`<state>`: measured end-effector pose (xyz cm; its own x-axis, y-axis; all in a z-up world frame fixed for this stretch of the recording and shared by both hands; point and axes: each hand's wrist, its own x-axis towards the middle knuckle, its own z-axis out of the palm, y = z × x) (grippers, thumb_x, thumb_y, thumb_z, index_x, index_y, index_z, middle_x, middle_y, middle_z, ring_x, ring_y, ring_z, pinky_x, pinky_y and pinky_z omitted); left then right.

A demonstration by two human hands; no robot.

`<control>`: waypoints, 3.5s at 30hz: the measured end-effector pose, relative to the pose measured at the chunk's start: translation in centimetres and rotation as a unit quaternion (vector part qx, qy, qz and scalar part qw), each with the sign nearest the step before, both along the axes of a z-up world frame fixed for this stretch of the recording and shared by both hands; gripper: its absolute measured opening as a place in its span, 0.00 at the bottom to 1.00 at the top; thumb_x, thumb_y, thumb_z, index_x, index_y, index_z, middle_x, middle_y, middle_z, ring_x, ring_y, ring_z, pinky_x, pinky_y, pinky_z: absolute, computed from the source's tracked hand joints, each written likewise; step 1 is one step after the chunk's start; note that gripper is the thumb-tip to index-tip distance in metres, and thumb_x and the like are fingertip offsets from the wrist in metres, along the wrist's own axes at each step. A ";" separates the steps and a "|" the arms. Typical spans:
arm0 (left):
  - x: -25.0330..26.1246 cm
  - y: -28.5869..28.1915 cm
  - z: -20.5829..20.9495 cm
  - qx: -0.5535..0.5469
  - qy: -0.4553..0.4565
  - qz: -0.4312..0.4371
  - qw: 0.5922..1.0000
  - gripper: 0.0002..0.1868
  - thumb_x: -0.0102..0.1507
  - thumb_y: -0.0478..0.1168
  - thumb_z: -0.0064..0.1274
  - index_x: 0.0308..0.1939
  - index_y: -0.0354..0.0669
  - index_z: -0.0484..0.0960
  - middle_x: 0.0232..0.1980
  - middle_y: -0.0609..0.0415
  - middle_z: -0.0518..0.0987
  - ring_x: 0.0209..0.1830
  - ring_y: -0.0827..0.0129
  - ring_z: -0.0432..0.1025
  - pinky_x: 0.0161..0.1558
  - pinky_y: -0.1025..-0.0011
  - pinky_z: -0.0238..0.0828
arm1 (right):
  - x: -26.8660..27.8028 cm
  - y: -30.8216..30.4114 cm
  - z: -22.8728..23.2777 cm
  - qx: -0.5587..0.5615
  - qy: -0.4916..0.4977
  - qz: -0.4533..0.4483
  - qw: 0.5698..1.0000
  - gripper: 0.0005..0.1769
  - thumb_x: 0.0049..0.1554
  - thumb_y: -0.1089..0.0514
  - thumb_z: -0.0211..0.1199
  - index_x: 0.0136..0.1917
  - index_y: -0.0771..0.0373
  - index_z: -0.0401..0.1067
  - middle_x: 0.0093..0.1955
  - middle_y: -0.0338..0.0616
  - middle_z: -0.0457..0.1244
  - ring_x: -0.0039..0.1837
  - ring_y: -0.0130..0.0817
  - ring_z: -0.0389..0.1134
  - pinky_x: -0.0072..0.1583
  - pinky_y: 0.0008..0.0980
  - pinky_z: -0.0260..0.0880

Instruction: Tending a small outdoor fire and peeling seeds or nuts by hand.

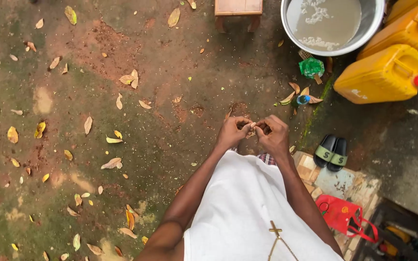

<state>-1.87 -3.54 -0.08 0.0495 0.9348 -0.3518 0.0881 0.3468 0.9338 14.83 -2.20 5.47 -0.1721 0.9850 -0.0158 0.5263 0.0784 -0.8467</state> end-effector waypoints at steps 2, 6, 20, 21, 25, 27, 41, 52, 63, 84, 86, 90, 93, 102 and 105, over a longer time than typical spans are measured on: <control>-0.5 -1.4 0.2 0.004 0.020 -0.032 0.999 0.09 0.65 0.38 0.58 0.43 0.34 0.87 0.33 0.55 0.86 0.29 0.80 0.78 0.33 0.75 0.76 | -0.2 -2.2 -0.2 0.023 -0.009 -0.009 1.000 0.05 0.52 0.67 0.69 0.44 0.67 0.78 0.40 0.46 0.66 0.38 0.33 0.69 0.41 0.31 0.69; -0.7 -4.1 0.5 0.040 0.065 -0.119 0.990 0.09 0.64 0.38 0.58 0.41 0.34 0.86 0.30 0.54 0.84 0.27 0.79 0.76 0.32 0.74 0.74 | 0.0 -7.0 0.0 0.085 -0.030 -0.021 0.996 0.07 0.51 0.67 0.69 0.45 0.68 0.77 0.43 0.48 0.66 0.42 0.38 0.70 0.44 0.34 0.70; 7.2 -23.1 -1.8 0.061 -0.028 -0.423 0.904 0.08 0.66 0.36 0.56 0.40 0.32 0.84 0.32 0.54 0.83 0.28 0.77 0.74 0.32 0.75 0.73 | 3.1 -36.5 0.2 0.053 0.011 -0.400 0.915 0.07 0.55 0.60 0.68 0.45 0.65 0.76 0.42 0.43 0.68 0.39 0.27 0.68 0.43 0.30 0.69; 7.8 -24.5 -3.2 -0.042 -0.119 -0.424 0.897 0.08 0.68 0.36 0.53 0.43 0.32 0.83 0.34 0.54 0.83 0.30 0.75 0.75 0.33 0.74 0.73 | 2.9 -38.6 0.2 0.069 0.025 -0.422 0.904 0.07 0.56 0.59 0.68 0.46 0.65 0.76 0.41 0.43 0.68 0.39 0.27 0.68 0.43 0.30 0.69; 11.1 -29.1 -0.3 -0.301 -0.276 -0.493 0.768 0.10 0.69 0.38 0.48 0.46 0.35 0.83 0.41 0.53 0.83 0.38 0.71 0.77 0.39 0.73 0.76 | 2.6 -46.3 -3.1 0.096 0.207 -0.536 0.813 0.06 0.61 0.60 0.65 0.49 0.64 0.73 0.41 0.37 0.66 0.41 0.24 0.67 0.44 0.28 0.68; 12.8 -31.9 -1.3 -0.336 -0.262 -0.538 0.727 0.10 0.69 0.38 0.49 0.47 0.35 0.83 0.41 0.52 0.83 0.38 0.69 0.77 0.39 0.72 0.76 | 2.2 -50.2 -2.2 0.116 0.282 -0.577 0.758 0.05 0.62 0.61 0.63 0.50 0.64 0.71 0.42 0.35 0.65 0.42 0.23 0.67 0.45 0.27 0.69; 25.0 -42.6 1.4 -0.202 -0.075 -0.828 0.517 0.06 0.68 0.36 0.55 0.46 0.37 0.83 0.38 0.55 0.83 0.35 0.74 0.76 0.40 0.74 0.74 | 1.2 -61.7 2.0 0.125 0.154 -0.806 0.557 0.04 0.60 0.64 0.64 0.50 0.65 0.74 0.42 0.36 0.69 0.45 0.21 0.66 0.47 0.26 0.69; 25.8 -47.9 -2.2 -0.136 -0.083 -0.903 0.399 0.03 0.67 0.32 0.52 0.39 0.35 0.80 0.31 0.57 0.79 0.28 0.79 0.72 0.30 0.78 0.68 | -2.0 -62.6 0.7 0.048 -0.019 -0.911 0.409 0.09 0.51 0.63 0.67 0.47 0.65 0.75 0.42 0.48 0.70 0.44 0.39 0.70 0.46 0.35 0.70; 30.7 -59.4 -3.6 -0.119 0.048 -0.926 0.354 0.05 0.66 0.36 0.56 0.40 0.36 0.81 0.31 0.58 0.80 0.26 0.79 0.72 0.29 0.77 0.72 | -1.1 -73.2 -3.0 0.102 0.055 -0.962 0.247 0.07 0.59 0.61 0.66 0.49 0.66 0.76 0.42 0.45 0.69 0.41 0.33 0.69 0.43 0.33 0.70; 35.4 -82.2 0.0 -0.064 0.043 -0.960 0.268 0.53 0.65 0.50 0.58 0.80 0.45 0.35 0.51 0.45 0.84 0.42 0.71 0.81 0.42 0.72 0.82 | 1.5 -90.1 -12.9 0.648 0.537 -0.517 -0.156 0.36 0.69 0.36 0.41 0.63 0.72 0.70 0.47 0.53 0.67 0.44 0.42 0.67 0.50 0.39 0.69; 37.7 -82.2 -2.2 -0.144 0.014 -0.939 0.313 0.53 0.65 0.52 0.57 0.80 0.46 0.34 0.49 0.42 0.85 0.41 0.69 0.81 0.41 0.72 0.80 | 0.6 -90.9 -14.2 0.683 0.497 -0.511 -0.161 0.38 0.68 0.33 0.43 0.62 0.70 0.72 0.46 0.50 0.67 0.43 0.41 0.66 0.48 0.40 0.68; 41.3 -82.0 -1.1 -0.154 0.093 -0.912 0.370 0.40 0.68 0.55 0.53 0.78 0.40 0.60 0.46 0.44 0.87 0.35 0.73 0.80 0.33 0.77 0.74 | -2.1 -91.3 -16.4 0.662 0.427 -0.565 -0.244 0.36 0.66 0.33 0.46 0.61 0.68 0.74 0.43 0.47 0.68 0.40 0.37 0.63 0.47 0.39 0.65; 43.0 -81.9 -3.5 -0.135 0.115 -0.917 0.358 0.37 0.68 0.57 0.52 0.74 0.40 0.63 0.44 0.47 0.87 0.33 0.74 0.80 0.32 0.77 0.76 | -3.8 -91.7 -18.2 0.638 0.409 -0.590 -0.277 0.34 0.65 0.35 0.47 0.61 0.67 0.75 0.41 0.45 0.69 0.38 0.36 0.62 0.46 0.40 0.64; 48.0 -68.6 -23.8 0.002 0.233 -0.906 0.355 0.25 0.66 0.57 0.59 0.51 0.39 0.77 0.38 0.51 0.83 0.31 0.72 0.76 0.32 0.72 0.73 | -5.8 -92.2 -30.7 0.366 0.374 -0.823 -0.219 0.23 0.66 0.45 0.57 0.62 0.67 0.66 0.41 0.51 0.70 0.35 0.40 0.66 0.37 0.40 0.64; 47.4 -63.6 -22.0 -0.058 0.376 -0.839 0.389 0.23 0.64 0.60 0.56 0.42 0.42 0.80 0.33 0.53 0.81 0.26 0.70 0.74 0.26 0.69 0.68 | -8.3 -91.0 -38.3 0.183 0.429 -0.861 -0.203 0.27 0.65 0.40 0.45 0.56 0.66 0.68 0.39 0.53 0.71 0.33 0.44 0.70 0.34 0.39 0.68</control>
